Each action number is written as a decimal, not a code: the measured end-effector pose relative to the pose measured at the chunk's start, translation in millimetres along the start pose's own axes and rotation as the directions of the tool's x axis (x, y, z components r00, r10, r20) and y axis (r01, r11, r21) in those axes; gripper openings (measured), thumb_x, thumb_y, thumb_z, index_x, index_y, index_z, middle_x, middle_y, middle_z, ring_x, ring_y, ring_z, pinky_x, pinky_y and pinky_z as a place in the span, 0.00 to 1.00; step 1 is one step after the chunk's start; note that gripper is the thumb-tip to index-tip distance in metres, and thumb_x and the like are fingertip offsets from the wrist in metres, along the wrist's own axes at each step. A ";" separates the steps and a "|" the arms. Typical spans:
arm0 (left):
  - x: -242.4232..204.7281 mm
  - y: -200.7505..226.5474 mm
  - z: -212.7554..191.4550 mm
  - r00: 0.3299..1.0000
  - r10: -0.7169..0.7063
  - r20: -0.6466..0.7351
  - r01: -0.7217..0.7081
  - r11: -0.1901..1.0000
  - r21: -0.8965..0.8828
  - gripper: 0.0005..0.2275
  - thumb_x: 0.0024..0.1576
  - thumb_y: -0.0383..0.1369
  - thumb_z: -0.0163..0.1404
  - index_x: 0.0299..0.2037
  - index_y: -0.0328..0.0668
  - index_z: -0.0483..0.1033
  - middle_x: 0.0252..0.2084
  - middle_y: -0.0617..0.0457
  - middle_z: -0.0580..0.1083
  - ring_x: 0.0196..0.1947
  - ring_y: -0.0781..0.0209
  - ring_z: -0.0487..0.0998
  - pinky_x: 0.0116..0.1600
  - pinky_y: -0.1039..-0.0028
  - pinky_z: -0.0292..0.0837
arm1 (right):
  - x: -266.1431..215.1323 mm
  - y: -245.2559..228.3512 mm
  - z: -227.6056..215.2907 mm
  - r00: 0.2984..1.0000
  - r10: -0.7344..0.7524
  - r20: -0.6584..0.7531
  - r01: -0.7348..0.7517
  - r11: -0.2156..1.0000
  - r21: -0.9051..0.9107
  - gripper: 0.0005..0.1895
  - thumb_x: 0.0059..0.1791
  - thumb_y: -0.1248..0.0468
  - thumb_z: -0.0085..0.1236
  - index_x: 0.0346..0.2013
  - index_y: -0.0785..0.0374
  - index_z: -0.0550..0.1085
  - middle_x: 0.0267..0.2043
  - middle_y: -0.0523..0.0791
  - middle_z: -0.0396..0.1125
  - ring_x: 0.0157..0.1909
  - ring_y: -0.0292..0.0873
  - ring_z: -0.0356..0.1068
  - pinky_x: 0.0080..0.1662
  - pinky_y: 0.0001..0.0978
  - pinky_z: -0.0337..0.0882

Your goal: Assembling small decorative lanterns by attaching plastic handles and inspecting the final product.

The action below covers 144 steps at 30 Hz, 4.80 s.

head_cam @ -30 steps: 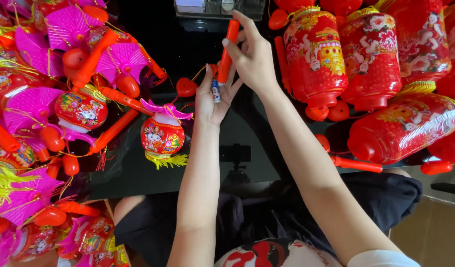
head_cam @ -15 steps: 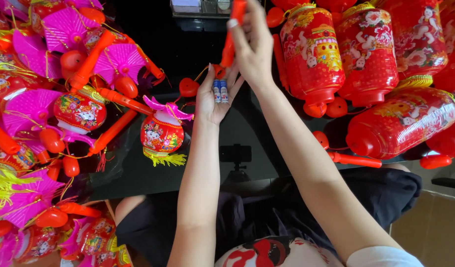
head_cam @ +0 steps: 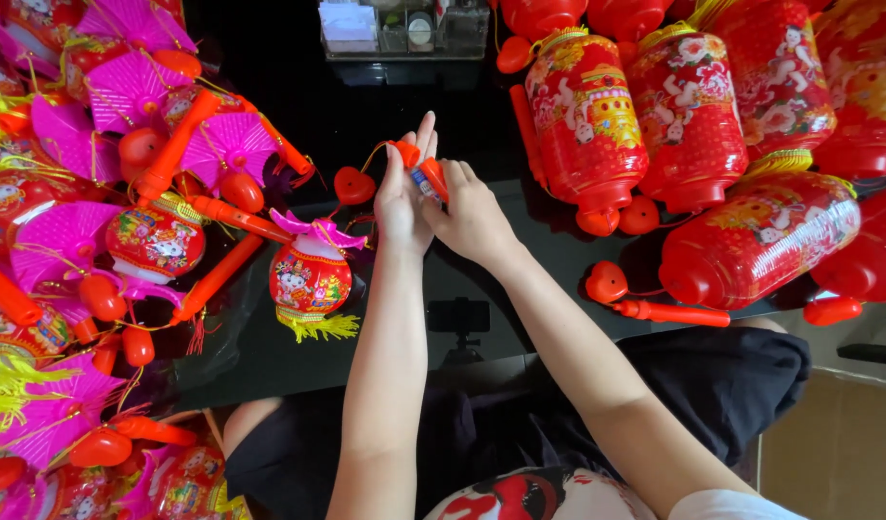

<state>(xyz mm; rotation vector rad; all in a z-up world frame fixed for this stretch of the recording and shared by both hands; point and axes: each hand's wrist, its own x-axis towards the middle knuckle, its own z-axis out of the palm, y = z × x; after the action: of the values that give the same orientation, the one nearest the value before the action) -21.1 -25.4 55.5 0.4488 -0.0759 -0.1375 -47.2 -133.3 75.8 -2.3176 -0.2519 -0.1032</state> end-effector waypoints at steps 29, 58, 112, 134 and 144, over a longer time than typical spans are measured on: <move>6.8 2.4 -23.3 0.983 0.078 -0.168 -0.073 0.997 0.039 0.15 0.61 0.37 0.60 0.54 0.38 0.78 0.47 0.42 0.80 0.48 0.52 0.83 0.66 0.54 0.74 | -7.6 -2.4 -61.1 0.674 -0.446 -0.590 0.591 0.804 0.067 0.14 0.55 0.62 0.57 0.51 0.68 0.77 0.38 0.47 0.57 0.34 0.53 0.68 0.38 0.41 0.71; -2.8 14.7 -16.4 0.992 0.049 -0.118 -0.040 0.997 0.071 0.20 0.63 0.37 0.57 0.63 0.39 0.72 0.55 0.43 0.79 0.54 0.56 0.82 0.60 0.64 0.81 | -18.9 -14.4 -42.0 0.618 -0.610 -0.495 0.617 0.767 -0.176 0.09 0.54 0.64 0.57 0.41 0.69 0.77 0.21 0.47 0.71 0.19 0.48 0.71 0.32 0.37 0.67; -3.0 5.6 -15.5 0.977 0.197 0.081 -0.200 0.979 0.028 0.16 0.66 0.31 0.53 0.63 0.38 0.72 0.60 0.39 0.75 0.61 0.48 0.76 0.71 0.52 0.69 | -21.6 -10.8 -32.3 0.816 -0.322 -0.480 0.371 0.928 0.008 0.15 0.46 0.63 0.72 0.43 0.60 0.76 0.32 0.44 0.75 0.28 0.52 0.73 0.32 0.40 0.67; -133.5 39.0 105.4 0.923 -0.181 0.340 -0.028 0.849 0.528 0.25 0.66 0.39 0.49 0.69 0.34 0.60 0.67 0.37 0.69 0.66 0.47 0.72 0.71 0.57 0.69 | -15.8 -69.3 -147.3 0.876 -0.404 -0.265 0.480 0.788 0.386 0.15 0.61 0.56 0.47 0.35 0.61 0.72 0.61 0.48 0.61 0.68 0.48 0.58 0.68 0.47 0.58; -162.3 79.1 112.0 0.833 0.426 0.354 -0.520 0.382 0.764 0.33 0.63 0.47 0.55 0.73 0.44 0.52 0.76 0.42 0.58 0.76 0.48 0.62 0.75 0.56 0.63 | -33.7 -85.3 -184.9 0.927 -0.133 -0.350 0.366 0.515 0.775 0.26 0.53 0.37 0.51 0.45 0.56 0.77 0.40 0.40 0.67 0.46 0.39 0.66 0.49 0.33 0.65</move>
<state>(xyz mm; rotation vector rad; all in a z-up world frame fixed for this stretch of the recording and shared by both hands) -183.8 21.5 183.7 1.4029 -0.3874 0.5032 -97.6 -215.4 258.4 -1.2606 -0.4079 -0.3428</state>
